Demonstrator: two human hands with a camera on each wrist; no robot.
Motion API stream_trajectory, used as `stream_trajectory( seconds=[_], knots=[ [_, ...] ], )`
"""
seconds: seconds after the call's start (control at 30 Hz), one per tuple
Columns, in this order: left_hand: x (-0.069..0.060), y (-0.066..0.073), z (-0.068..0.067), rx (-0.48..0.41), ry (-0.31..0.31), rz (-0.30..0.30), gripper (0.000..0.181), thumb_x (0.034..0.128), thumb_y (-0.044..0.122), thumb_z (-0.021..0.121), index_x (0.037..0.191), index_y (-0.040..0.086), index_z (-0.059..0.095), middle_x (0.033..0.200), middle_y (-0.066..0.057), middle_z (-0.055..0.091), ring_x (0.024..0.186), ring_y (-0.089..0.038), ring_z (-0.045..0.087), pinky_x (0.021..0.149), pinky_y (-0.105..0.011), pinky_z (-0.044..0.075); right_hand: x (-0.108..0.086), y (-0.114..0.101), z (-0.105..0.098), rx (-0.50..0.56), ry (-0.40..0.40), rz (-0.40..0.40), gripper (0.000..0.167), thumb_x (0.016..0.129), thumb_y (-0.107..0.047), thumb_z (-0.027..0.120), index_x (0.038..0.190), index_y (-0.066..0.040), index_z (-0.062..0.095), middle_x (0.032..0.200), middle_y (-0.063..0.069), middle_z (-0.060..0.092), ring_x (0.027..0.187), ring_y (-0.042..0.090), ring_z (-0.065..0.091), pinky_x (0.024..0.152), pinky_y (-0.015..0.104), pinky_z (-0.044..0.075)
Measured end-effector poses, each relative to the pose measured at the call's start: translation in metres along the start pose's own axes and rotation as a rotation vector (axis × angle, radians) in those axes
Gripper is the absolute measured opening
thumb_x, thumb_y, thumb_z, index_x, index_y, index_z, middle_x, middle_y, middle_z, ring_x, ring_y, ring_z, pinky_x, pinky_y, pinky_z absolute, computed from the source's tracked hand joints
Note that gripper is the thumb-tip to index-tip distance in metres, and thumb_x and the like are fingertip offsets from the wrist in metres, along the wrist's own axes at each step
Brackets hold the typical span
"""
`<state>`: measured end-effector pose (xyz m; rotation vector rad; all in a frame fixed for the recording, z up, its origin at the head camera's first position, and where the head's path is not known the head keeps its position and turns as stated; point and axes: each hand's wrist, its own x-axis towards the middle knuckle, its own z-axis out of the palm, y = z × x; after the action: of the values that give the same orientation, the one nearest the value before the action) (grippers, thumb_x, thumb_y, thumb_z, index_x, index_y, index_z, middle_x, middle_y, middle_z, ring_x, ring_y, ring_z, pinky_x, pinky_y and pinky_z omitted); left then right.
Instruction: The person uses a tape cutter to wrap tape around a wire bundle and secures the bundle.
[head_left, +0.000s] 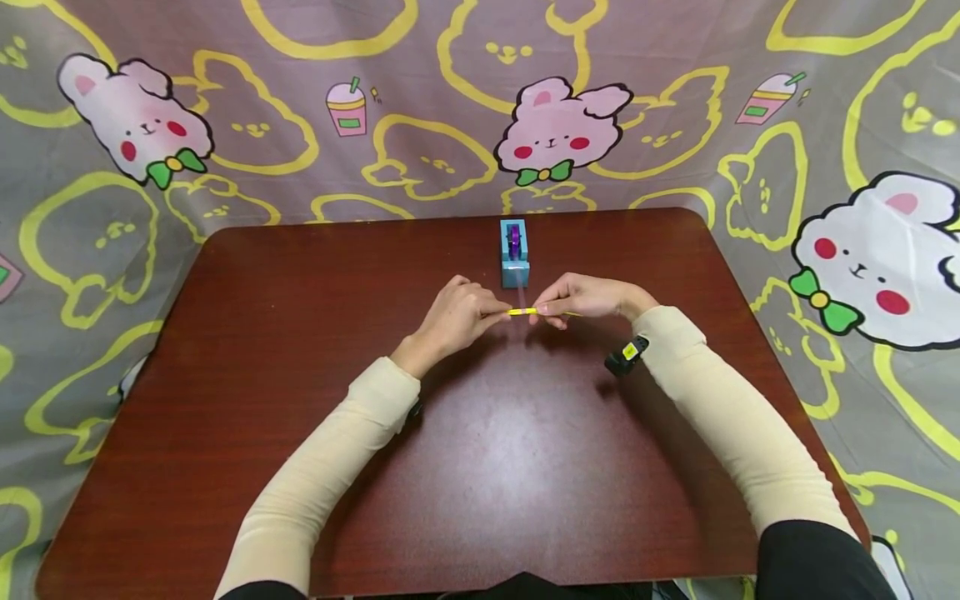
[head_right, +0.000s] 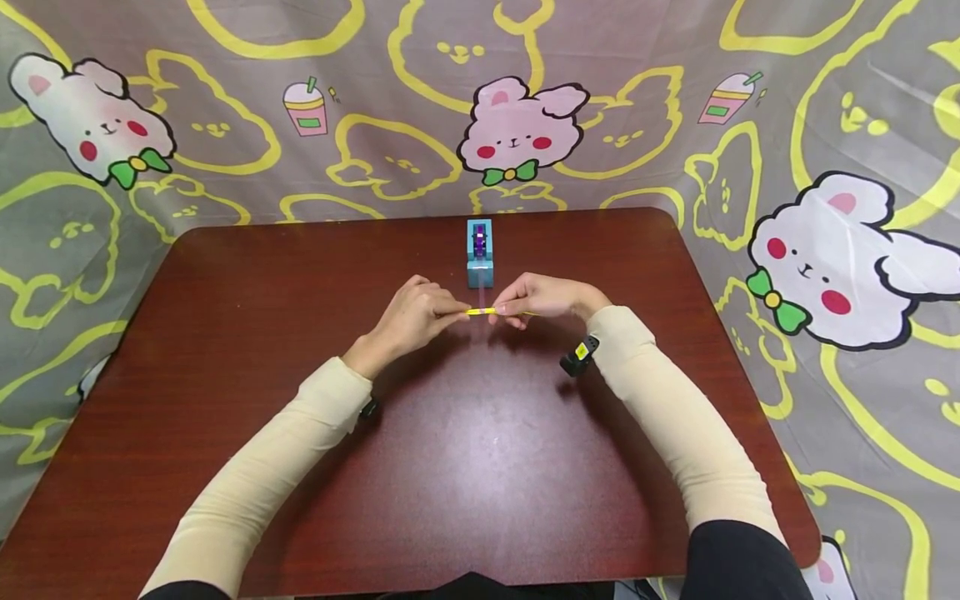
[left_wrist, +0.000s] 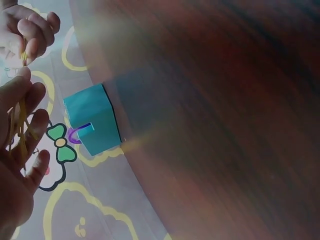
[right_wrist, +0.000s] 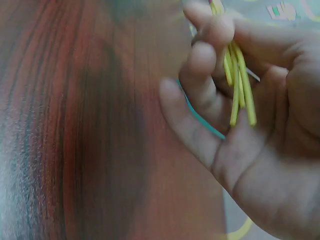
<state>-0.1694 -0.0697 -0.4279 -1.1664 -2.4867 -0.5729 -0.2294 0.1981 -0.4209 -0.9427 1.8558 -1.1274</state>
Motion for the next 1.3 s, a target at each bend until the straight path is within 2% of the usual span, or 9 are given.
stream_trajectory(
  seconds=[0.13,0.2,0.33,0.53,0.77,0.87,1.0,1.1,1.3],
  knots=[
    [0.001,-0.001,0.002,-0.061,-0.019,-0.058,0.014,0.0851,0.019,0.083,0.098,0.014,0.082,0.081,0.003,0.073,0.068,-0.01,0.062,0.074,-0.037,0.043,-0.004,-0.009,0.006,-0.129,0.083,0.003,0.027,0.106,-0.014,0.054,0.11,0.005,0.071,0.072,0.014,0.061,0.072,0.025,0.055,0.072,0.046,0.051],
    [0.002,-0.002,0.003,-0.11,-0.042,-0.101,0.014,0.0847,0.019,0.084,0.097,0.014,0.082,0.083,0.003,0.074,0.067,-0.009,0.061,0.073,-0.036,0.043,-0.006,-0.012,0.01,-0.187,0.127,0.003,0.025,0.105,-0.015,0.056,0.108,0.003,0.072,0.072,0.013,0.061,0.072,0.021,0.054,0.069,0.04,0.049],
    [0.006,-0.005,0.002,-0.242,-0.124,-0.236,0.015,0.0867,0.024,0.082,0.098,0.014,0.082,0.084,0.006,0.074,0.068,-0.008,0.062,0.07,-0.03,0.047,-0.01,-0.016,0.019,-0.3,0.212,-0.003,0.022,0.104,-0.015,0.058,0.111,-0.001,0.074,0.075,0.015,0.062,0.068,0.018,0.051,0.061,0.031,0.042],
    [0.011,-0.017,0.0,-0.524,-0.232,-0.445,0.029,0.0999,0.034,0.065,0.101,0.01,0.081,0.081,0.001,0.072,0.07,-0.016,0.057,0.064,-0.029,0.046,-0.013,-0.016,0.033,-0.535,0.337,-0.07,0.021,0.103,-0.011,0.059,0.115,-0.002,0.073,0.082,0.011,0.068,0.07,0.016,0.057,0.065,0.034,0.047],
    [0.017,-0.033,0.004,-0.867,-0.393,-0.626,0.043,0.1059,0.034,0.053,0.106,-0.002,0.077,0.084,-0.016,0.075,0.074,-0.032,0.068,0.068,-0.045,0.056,-0.014,-0.014,0.048,-0.746,0.462,-0.092,0.014,0.099,-0.008,0.064,0.107,-0.004,0.075,0.08,-0.001,0.062,0.071,0.014,0.054,0.067,0.034,0.048],
    [0.019,-0.037,0.006,-0.944,-0.48,-0.663,0.046,0.1065,0.035,0.052,0.108,-0.006,0.074,0.083,-0.014,0.075,0.073,-0.027,0.068,0.073,-0.043,0.055,-0.013,-0.011,0.053,-0.794,0.508,-0.123,0.014,0.097,-0.007,0.067,0.108,-0.003,0.075,0.083,0.002,0.064,0.074,0.016,0.055,0.069,0.035,0.05],
    [0.019,-0.042,0.007,-0.996,-0.578,-0.67,0.048,0.1073,0.033,0.05,0.108,-0.009,0.073,0.082,-0.011,0.075,0.072,-0.02,0.069,0.073,-0.039,0.052,-0.012,-0.007,0.058,-0.88,0.564,-0.191,0.015,0.097,-0.007,0.067,0.108,-0.002,0.075,0.087,0.006,0.066,0.08,0.02,0.059,0.072,0.038,0.052],
    [0.019,-0.044,0.007,-1.003,-0.596,-0.667,0.046,0.1067,0.032,0.052,0.108,-0.009,0.073,0.081,-0.01,0.074,0.073,-0.02,0.069,0.073,-0.038,0.053,-0.012,-0.003,0.06,-0.926,0.601,-0.24,0.014,0.096,-0.006,0.068,0.107,-0.002,0.075,0.087,0.006,0.066,0.082,0.022,0.06,0.072,0.038,0.052],
    [0.019,-0.045,0.007,-0.966,-0.582,-0.667,0.039,0.1037,0.029,0.059,0.105,-0.006,0.075,0.078,-0.008,0.073,0.071,-0.018,0.068,0.075,-0.04,0.054,-0.011,0.003,0.062,-0.957,0.654,-0.313,0.013,0.094,-0.004,0.069,0.106,0.0,0.074,0.082,0.006,0.065,0.078,0.023,0.059,0.069,0.037,0.05]
  ],
)
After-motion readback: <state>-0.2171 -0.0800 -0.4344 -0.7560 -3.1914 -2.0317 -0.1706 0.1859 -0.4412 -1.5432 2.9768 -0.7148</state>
